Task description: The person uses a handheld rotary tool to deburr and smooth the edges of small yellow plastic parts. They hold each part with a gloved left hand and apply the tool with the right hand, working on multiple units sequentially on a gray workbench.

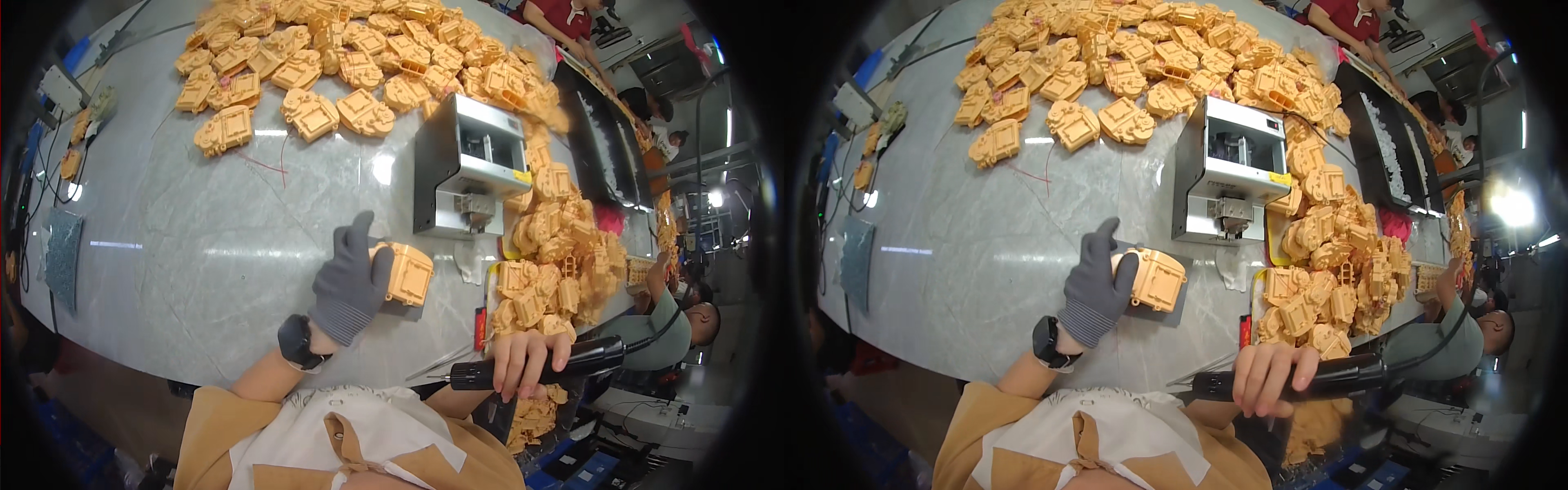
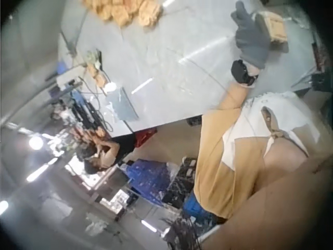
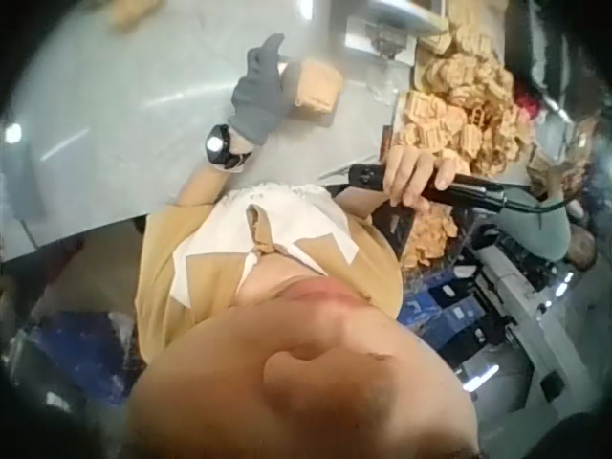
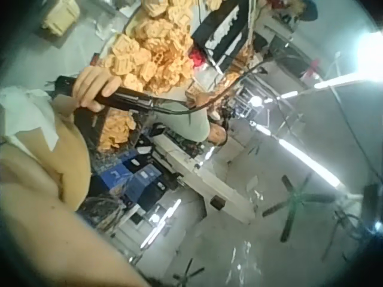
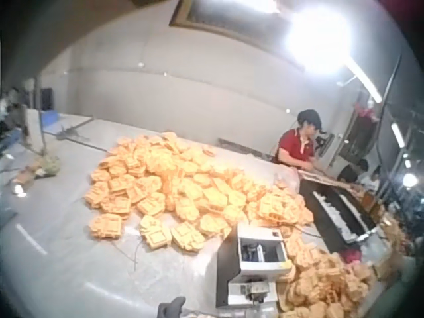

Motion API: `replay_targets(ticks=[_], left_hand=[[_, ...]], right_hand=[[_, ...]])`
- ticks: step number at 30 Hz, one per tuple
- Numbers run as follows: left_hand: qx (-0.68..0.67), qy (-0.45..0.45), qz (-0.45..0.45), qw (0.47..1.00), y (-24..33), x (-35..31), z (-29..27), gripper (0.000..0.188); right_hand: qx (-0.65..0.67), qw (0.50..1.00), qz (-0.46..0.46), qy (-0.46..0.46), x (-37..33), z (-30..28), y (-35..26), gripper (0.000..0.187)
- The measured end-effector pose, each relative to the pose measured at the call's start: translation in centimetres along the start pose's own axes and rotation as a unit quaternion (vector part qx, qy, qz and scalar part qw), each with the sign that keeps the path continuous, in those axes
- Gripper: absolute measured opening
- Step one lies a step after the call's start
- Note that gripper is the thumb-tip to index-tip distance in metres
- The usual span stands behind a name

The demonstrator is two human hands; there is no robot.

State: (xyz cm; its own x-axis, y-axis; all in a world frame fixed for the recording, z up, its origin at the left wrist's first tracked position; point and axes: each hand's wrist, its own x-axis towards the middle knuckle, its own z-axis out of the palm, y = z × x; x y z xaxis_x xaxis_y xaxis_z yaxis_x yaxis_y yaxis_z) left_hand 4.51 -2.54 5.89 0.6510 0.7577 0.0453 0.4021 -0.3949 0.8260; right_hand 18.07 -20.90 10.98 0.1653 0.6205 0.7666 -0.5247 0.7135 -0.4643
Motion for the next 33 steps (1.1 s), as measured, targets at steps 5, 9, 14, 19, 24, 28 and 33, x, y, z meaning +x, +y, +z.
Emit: replay_targets(ticks=[5,9,14,19,24,28,33], left_hand=[[0.109,-0.154,-0.022,0.982,0.4,-0.7,-1.5,0.042],[0.146,-0.136,0.035,0.979,1.3,-1.5,-2.8,0.042],[0.098,-0.175,0.046,0.979,0.0,-0.9,-2.6,0.048],[-0.309,-0.223,-0.161,0.91,-3.0,-1.2,-3.5,0.046],[-0.26,-0.21,-0.148,0.931,-2.2,-2.8,-4.5,0.048],[-0.077,-0.161,-0.019,0.984,-0.7,-3.4,-5.0,0.051],[-0.447,-0.158,-0.211,0.855,-0.6,-2.2,-5.7,0.053]], right_hand=[[-0.02,0.999,0.021,0.042,-0.5,-0.4,0.6,0.046],[-0.015,0.999,0.018,0.037,-1.0,-0.6,0.6,0.048],[-0.013,0.999,0.037,0.038,-1.2,-0.9,0.6,0.049],[-0.047,0.996,0.054,0.052,-0.9,-0.7,0.9,0.047],[-0.04,0.994,0.06,0.087,-1.3,-0.7,1.4,0.047],[-0.063,0.991,0.076,0.088,-1.4,-0.6,0.8,0.049],[-0.052,0.991,0.051,0.116,-1.9,-0.8,1.1,0.05]])
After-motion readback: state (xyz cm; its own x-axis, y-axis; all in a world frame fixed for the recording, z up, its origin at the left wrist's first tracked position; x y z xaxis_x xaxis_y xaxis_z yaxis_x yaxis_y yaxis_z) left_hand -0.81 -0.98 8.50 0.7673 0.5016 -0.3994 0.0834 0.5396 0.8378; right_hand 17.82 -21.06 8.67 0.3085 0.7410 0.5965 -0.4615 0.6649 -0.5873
